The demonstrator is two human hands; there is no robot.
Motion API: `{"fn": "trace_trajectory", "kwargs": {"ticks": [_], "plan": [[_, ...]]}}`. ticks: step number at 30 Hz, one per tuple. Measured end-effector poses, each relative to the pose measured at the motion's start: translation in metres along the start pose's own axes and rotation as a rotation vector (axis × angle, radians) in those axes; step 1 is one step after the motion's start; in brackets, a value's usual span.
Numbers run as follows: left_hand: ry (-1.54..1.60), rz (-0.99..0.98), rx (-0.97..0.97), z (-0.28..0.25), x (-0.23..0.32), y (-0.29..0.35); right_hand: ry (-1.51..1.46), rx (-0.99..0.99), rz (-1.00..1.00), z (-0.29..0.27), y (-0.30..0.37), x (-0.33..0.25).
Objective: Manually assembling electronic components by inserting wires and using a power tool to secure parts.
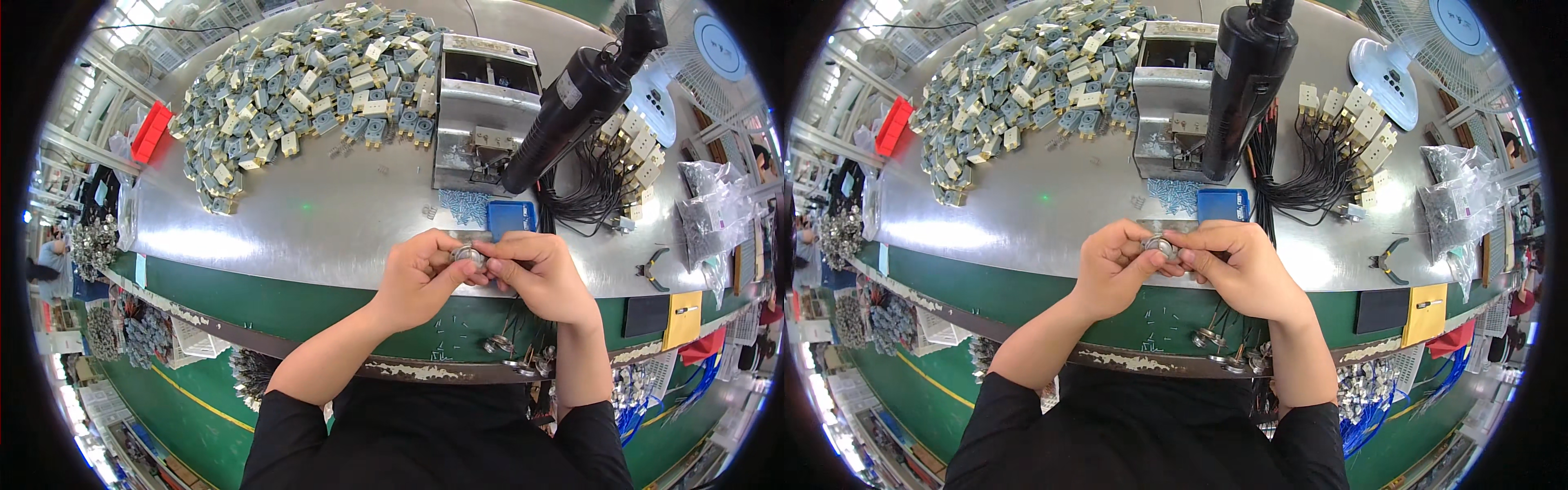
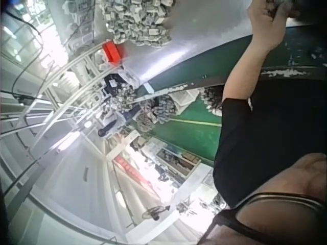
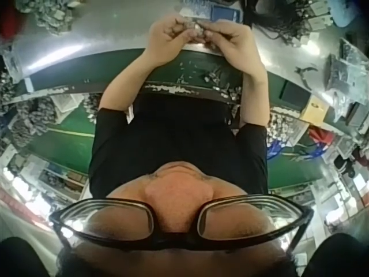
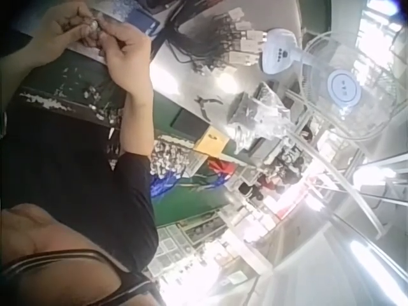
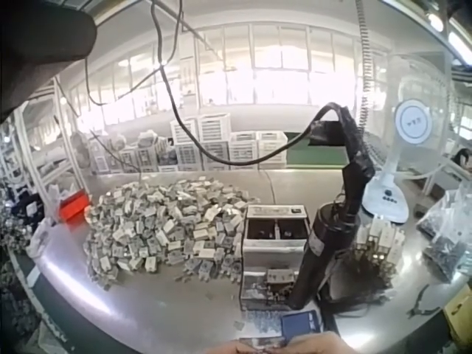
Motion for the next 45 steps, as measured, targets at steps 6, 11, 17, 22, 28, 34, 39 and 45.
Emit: {"fn": "trace_trajectory", "kwargs": {"ticks": [6, 11, 17, 22, 28, 34, 39, 45], "plan": [[0.105, -0.106, -0.024, -0.015, 0.026, 0.002, 0.359, -0.048, -0.139, -0.003, 0.001, -0.015], [-1.184, 0.297, 0.066, -0.060, 0.088, -0.007, 0.782, 0.131, -0.341, -0.043, 0.015, -0.005], [-2.116, 0.307, 0.720, -0.226, 0.111, 0.003, 0.626, 0.172, -0.359, -0.056, 0.006, 0.002], [-2.062, 0.187, 0.677, -0.305, 0.091, 0.005, 0.684, 0.201, -0.535, -0.064, -0.004, 0.020], [-1.901, 0.257, 0.643, -0.308, 0.109, 0.014, 0.686, 0.074, -0.481, -0.049, -0.015, 0.028], [-1.600, 0.055, 0.610, -0.314, 0.104, -0.005, 0.699, 0.078, -0.264, -0.049, -0.006, 0.022], [-1.747, 0.270, 0.551, -0.331, 0.098, 0.008, 0.711, 0.085, -0.335, -0.043, -0.013, 0.030], [-1.864, 0.280, 0.500, -0.310, 0.110, 0.008, 0.707, 0.085, -0.271, -0.042, -0.012, 0.028]]}}
Point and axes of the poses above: each hand's wrist, its own y-axis away from the middle knuckle, its own z-axis out of the palm, x = y × z, the point moved 3 cm from there along -y, towards the middle knuckle, and after that the axes turned 7 degrees about x, right-handed, at the moved point
